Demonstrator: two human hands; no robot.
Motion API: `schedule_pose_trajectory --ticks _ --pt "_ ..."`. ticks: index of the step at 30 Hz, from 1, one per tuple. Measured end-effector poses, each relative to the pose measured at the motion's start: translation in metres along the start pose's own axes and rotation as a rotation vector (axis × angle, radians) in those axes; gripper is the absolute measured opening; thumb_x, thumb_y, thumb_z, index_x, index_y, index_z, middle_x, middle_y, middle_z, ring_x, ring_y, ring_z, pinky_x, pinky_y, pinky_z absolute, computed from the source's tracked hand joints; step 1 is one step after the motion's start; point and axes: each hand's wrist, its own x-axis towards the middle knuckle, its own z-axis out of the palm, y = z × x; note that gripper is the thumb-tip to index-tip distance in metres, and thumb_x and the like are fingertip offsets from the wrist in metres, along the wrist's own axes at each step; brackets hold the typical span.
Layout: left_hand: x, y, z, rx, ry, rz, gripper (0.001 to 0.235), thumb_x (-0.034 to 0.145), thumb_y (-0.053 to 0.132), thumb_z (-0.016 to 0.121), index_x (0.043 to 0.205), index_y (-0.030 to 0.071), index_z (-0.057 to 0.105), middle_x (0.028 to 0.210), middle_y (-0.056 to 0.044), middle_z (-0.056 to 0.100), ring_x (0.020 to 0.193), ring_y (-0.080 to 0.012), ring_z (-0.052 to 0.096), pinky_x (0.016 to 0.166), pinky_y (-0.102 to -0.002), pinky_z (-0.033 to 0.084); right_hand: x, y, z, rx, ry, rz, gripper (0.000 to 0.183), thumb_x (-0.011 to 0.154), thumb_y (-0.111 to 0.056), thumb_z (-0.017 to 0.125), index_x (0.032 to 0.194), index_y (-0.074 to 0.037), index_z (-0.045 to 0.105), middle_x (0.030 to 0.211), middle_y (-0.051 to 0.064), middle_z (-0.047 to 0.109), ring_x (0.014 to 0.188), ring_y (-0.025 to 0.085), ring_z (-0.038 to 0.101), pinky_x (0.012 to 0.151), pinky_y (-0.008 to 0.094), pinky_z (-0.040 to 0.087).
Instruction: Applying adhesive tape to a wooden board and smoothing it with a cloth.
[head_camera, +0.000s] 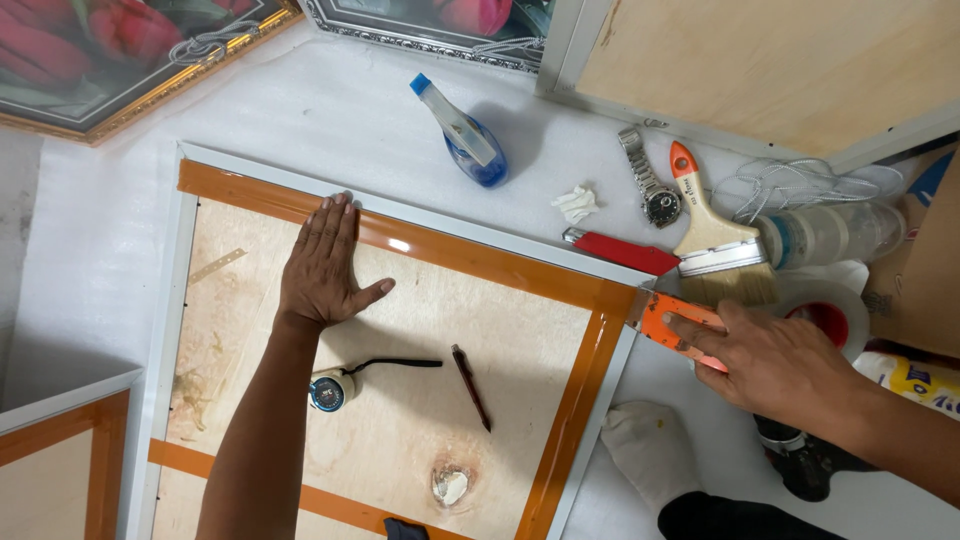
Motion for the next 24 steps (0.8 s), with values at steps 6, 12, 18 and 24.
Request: schedule_pose_trajectory --ticks 6,12,18,24 --pt "-0.002 -0.005 0.006 -0.003 0.006 0.009 0.102 0.095 0.077 0.031 0.16 -0.002 0.025 0.167 -0.022 0.027 0.156 -0.0335 0.025 0.129 -0.045 0.02 0.002 -0.001 -0.001 -0.02 -0.026 0.007 0.051 0.083 -0.045 0.065 0.134 -0.041 0.058 0.098 0.003 0.064 0.062 0.019 0.075 0.048 0.035 0.06" --pt "-0.003 -0.005 0.007 -0.004 -0.004 0.005 0.103 0.094 0.078 0.028 0.16 -0.002 0.025 0.167 -0.022 0.027 0.156 -0.0346 0.024 0.129 -0.046 0.02 0.005 -0.001 -0.005 -0.016 -0.124 0.009 0.056 0.085 -0.046 0.063 0.14 -0.04 0.051 0.094 0.002 0.062 0.062 0.017 0.073 0.049 0.034 0.06" --pt "0.002 0.018 0.014 0.064 -0.116 -0.14 0.121 0.084 0.091 0.014 0.159 -0.004 0.004 0.168 -0.026 0.004 0.158 -0.0371 0.006 0.13 -0.048 0.007 0.005 -0.005 0.0 -0.008 -0.02 -0.008 0.053 0.084 -0.042 0.064 0.136 -0.038 0.056 0.098 0.005 0.063 0.07 0.024 0.074 0.051 0.038 0.059" --pt "0.031 0.195 0.046 -0.056 0.115 -0.004 0.115 0.094 0.091 0.015 0.161 0.005 -0.02 0.167 -0.018 -0.027 0.158 -0.0307 -0.017 0.134 -0.042 -0.005 0.006 -0.008 -0.003 0.015 -0.033 0.0 0.049 0.084 -0.04 0.066 0.133 -0.035 0.061 0.105 0.007 0.063 0.073 0.025 0.074 0.053 0.04 0.061"
